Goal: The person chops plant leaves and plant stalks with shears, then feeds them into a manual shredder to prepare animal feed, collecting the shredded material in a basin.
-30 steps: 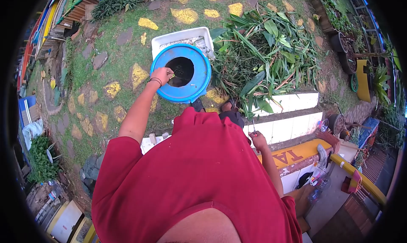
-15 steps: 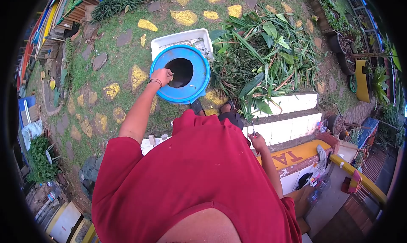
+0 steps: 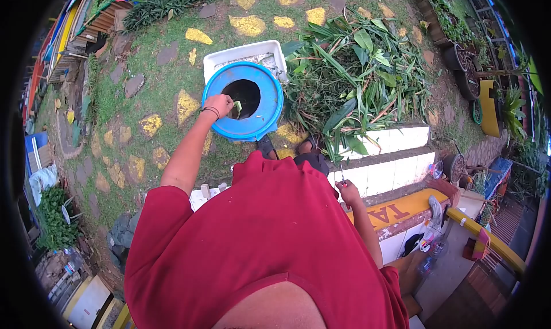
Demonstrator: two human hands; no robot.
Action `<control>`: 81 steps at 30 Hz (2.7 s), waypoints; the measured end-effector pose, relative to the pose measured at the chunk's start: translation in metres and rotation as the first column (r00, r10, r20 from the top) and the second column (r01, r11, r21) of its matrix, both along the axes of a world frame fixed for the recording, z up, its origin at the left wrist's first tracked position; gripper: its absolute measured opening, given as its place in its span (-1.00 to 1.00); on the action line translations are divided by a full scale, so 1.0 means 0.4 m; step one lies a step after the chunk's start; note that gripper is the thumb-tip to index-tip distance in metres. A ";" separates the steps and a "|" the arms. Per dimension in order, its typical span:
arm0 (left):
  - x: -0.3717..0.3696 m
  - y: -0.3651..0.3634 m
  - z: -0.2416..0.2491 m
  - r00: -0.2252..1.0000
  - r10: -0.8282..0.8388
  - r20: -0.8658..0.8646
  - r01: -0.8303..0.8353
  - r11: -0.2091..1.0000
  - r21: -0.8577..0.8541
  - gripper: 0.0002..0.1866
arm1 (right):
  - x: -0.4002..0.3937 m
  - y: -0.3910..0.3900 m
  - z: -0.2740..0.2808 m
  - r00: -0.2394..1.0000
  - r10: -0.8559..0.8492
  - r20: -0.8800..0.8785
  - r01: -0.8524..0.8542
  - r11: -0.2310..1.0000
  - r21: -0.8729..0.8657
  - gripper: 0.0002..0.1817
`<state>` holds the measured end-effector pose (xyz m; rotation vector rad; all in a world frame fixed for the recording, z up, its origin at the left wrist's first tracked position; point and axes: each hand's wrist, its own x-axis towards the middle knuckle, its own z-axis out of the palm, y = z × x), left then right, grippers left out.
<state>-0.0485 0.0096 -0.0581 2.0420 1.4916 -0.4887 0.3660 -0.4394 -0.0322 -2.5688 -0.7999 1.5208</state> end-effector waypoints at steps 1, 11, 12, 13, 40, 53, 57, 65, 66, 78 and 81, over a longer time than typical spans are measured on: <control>0.002 0.001 0.007 1.000 0.000 0.000 0.000 1.000 0.002 -0.69 | 0.001 -0.002 -0.001 1.000 0.005 0.003 -0.005 1.000 -0.006 -0.47; -0.046 0.016 -0.010 0.946 0.142 0.292 -0.141 0.990 -0.025 -0.57 | -0.011 0.009 0.025 1.000 -0.007 -0.009 0.006 0.999 -0.052 -0.49; -0.045 0.014 0.025 0.913 0.222 0.343 -0.202 0.975 -0.095 -0.59 | -0.010 0.001 0.016 1.000 -0.008 -0.009 0.007 0.999 -0.052 -0.49; -0.047 0.013 0.047 0.913 0.222 0.343 -0.202 0.975 -0.095 -0.59 | -0.005 -0.012 0.000 1.000 0.020 0.012 -0.020 1.000 -0.006 -0.48; 0.127 -0.434 0.053 0.949 -0.114 0.293 0.219 0.907 -0.358 -0.66 | -0.045 -0.023 -0.072 0.999 -0.026 0.018 0.026 1.000 -0.008 -0.48; 0.370 -0.403 0.081 0.831 0.013 0.555 0.282 0.851 -0.442 -0.62 | 0.033 0.024 -0.071 0.918 -0.341 -0.204 0.340 0.940 -0.042 -0.54; 0.500 -0.413 0.056 0.827 0.042 0.560 0.244 0.871 -0.426 -0.64 | 0.108 0.069 -0.075 0.909 -0.308 -0.281 0.278 0.950 -0.142 -0.53; 0.809 -0.297 -0.202 0.919 -0.121 0.374 0.224 0.943 -0.245 -0.51 | 0.373 0.150 -0.426 0.888 -0.139 -0.439 0.062 0.981 -0.184 -0.60; 0.868 -0.251 -0.248 0.935 -0.117 0.336 0.211 0.942 -0.261 -0.49 | 0.416 0.164 -0.492 0.919 -0.112 -0.379 0.029 0.975 -0.219 -0.61; 1.397 0.092 -1.075 0.911 -0.407 -0.061 0.400 0.911 -0.104 0.20 | 0.536 0.414 -0.796 0.966 -0.073 -0.247 0.066 0.997 -0.039 -0.54; 1.430 0.122 -1.241 0.905 -0.412 -0.108 0.399 0.908 -0.128 0.25 | 0.541 0.455 -0.859 0.955 -0.049 -0.293 0.041 0.999 -0.035 -0.56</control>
